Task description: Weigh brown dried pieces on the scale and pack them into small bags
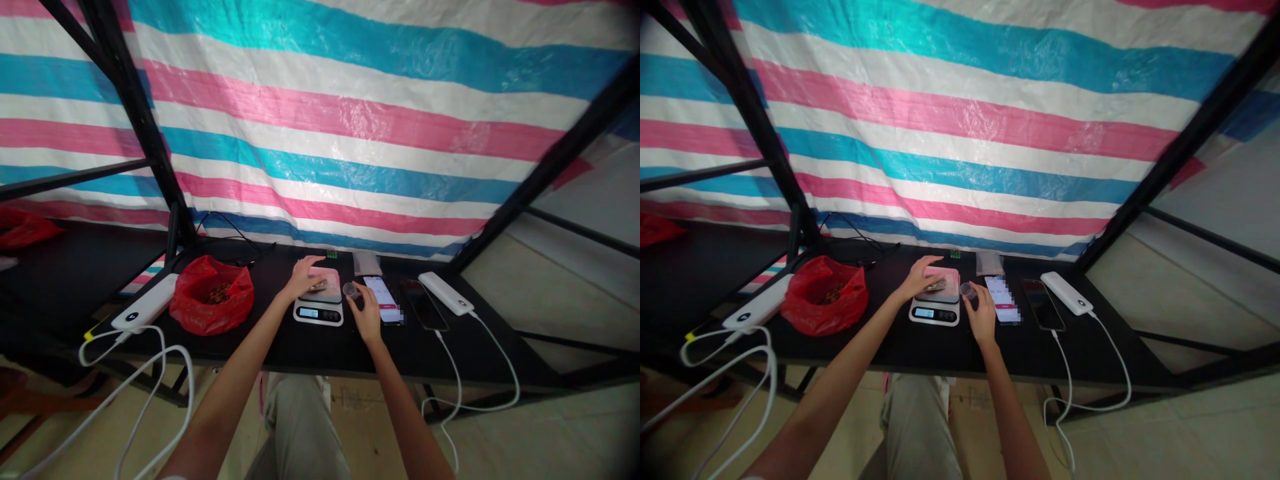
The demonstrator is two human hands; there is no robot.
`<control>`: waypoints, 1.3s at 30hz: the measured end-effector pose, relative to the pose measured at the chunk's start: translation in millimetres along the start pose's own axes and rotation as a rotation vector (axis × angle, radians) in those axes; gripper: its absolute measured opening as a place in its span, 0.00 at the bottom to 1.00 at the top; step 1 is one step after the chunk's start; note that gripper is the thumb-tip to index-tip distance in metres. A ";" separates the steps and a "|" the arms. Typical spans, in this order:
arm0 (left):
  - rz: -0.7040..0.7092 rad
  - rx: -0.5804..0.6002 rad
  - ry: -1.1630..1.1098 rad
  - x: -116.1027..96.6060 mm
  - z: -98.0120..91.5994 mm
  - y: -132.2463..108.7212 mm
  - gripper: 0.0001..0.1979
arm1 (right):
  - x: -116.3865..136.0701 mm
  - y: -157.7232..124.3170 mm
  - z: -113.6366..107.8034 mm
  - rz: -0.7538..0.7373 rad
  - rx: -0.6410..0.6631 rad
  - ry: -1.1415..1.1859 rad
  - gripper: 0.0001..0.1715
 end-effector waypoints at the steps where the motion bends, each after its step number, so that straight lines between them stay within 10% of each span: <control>1: 0.014 -0.115 -0.037 3.6 -7.7 -3.6 0.18 | -2.0 -0.5 0.2 0.020 0.007 0.009 0.21; 7: -0.034 -0.515 0.069 25.4 -39.0 -35.3 0.05 | -18.1 -4.0 7.7 0.158 0.099 0.028 0.22; 39: -0.072 -0.433 0.134 26.0 -18.7 -34.0 0.03 | 4.3 -2.0 -8.0 -0.038 -0.001 -0.192 0.19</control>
Point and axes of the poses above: each hand's wrist, its own y-axis towards the middle knuckle, its own z-axis out of the palm, x = y × z, the point moved 1 cm from there along y, towards the middle knuckle, and after that the axes turned 4 degrees about -y, right-handed, at the moved point
